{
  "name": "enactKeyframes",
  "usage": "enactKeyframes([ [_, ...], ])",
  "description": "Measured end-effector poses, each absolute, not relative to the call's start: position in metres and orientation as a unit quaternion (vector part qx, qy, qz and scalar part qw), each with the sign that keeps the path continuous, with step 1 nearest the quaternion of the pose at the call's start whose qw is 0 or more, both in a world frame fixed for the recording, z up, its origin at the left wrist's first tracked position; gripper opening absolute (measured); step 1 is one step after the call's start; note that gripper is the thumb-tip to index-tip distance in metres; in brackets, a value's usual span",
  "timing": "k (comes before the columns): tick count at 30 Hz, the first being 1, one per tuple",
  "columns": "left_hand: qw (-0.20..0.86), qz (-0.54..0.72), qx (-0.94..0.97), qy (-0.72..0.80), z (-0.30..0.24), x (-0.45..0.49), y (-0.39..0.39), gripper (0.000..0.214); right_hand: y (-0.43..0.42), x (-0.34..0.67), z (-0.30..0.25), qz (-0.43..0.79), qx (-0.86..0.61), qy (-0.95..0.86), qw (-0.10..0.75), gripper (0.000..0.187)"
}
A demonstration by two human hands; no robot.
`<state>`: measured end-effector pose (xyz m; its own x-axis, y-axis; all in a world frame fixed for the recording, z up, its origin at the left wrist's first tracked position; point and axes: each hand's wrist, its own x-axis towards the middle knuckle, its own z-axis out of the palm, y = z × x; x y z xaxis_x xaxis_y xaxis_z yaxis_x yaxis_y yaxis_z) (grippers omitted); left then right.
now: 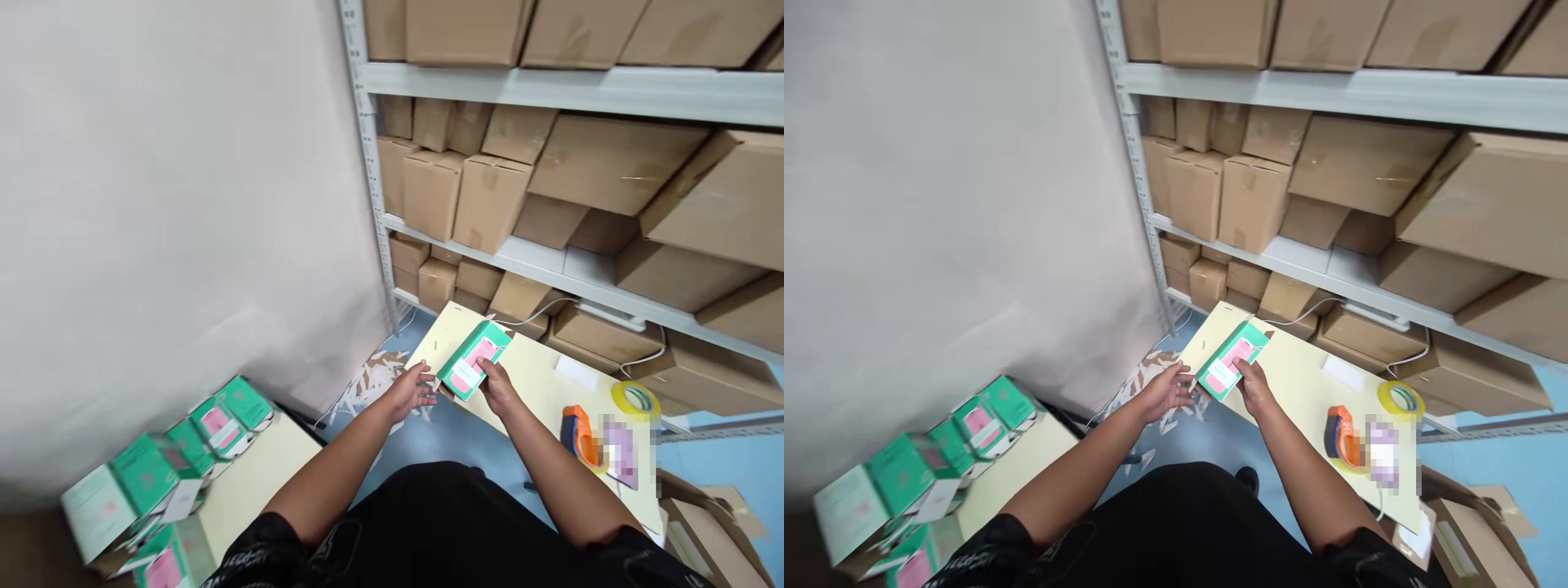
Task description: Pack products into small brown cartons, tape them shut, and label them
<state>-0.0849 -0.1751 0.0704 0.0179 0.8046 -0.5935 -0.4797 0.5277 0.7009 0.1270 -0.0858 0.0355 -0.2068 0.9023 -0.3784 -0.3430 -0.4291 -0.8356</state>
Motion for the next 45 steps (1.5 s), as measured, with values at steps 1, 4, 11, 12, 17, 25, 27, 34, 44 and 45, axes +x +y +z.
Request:
enactKeyframes([
  [1,0.713,0.461,0.148,0.506,0.067,-0.065,-0.160,0.035,-0.077,0.144,0.033,0.708,-0.458,-0.316,0.435,0.049],
  [4,0.722,0.482,0.132,0.479,0.057,-0.008,-0.120,0.032,-0.046,0.190,0.028,0.701,-0.458,-0.335,0.432,0.048],
  [11,0.693,0.494,0.176,0.495,0.034,0.066,-0.063,0.046,0.021,0.262,0.023,0.694,-0.474,-0.320,0.437,0.043],
  [12,0.687,0.479,0.189,0.513,0.031,0.071,-0.057,0.047,0.026,0.266,0.021,0.689,-0.473,-0.330,0.439,0.043],
  [17,0.599,0.362,0.361,0.616,0.003,0.079,-0.030,0.045,0.036,0.272,0.000,0.634,-0.489,-0.377,0.465,0.047],
  [25,0.477,0.147,0.557,0.664,-0.032,0.042,0.012,0.041,0.034,0.271,-0.048,0.511,-0.592,-0.482,0.395,0.052],
  [27,0.501,0.164,0.561,0.638,-0.027,0.032,0.026,0.046,0.031,0.266,-0.057,0.477,-0.610,-0.497,0.391,0.053],
  [34,0.581,0.272,0.581,0.501,0.005,0.035,0.074,0.057,0.018,0.247,-0.077,0.453,-0.624,-0.515,0.375,0.070],
  [44,0.545,0.227,0.617,0.521,-0.006,0.055,0.074,0.026,0.004,0.258,-0.056,0.442,-0.648,-0.488,0.383,0.089],
  [45,0.554,0.226,0.606,0.524,-0.008,0.056,0.072,0.029,0.001,0.258,-0.049,0.449,-0.646,-0.480,0.388,0.088],
])
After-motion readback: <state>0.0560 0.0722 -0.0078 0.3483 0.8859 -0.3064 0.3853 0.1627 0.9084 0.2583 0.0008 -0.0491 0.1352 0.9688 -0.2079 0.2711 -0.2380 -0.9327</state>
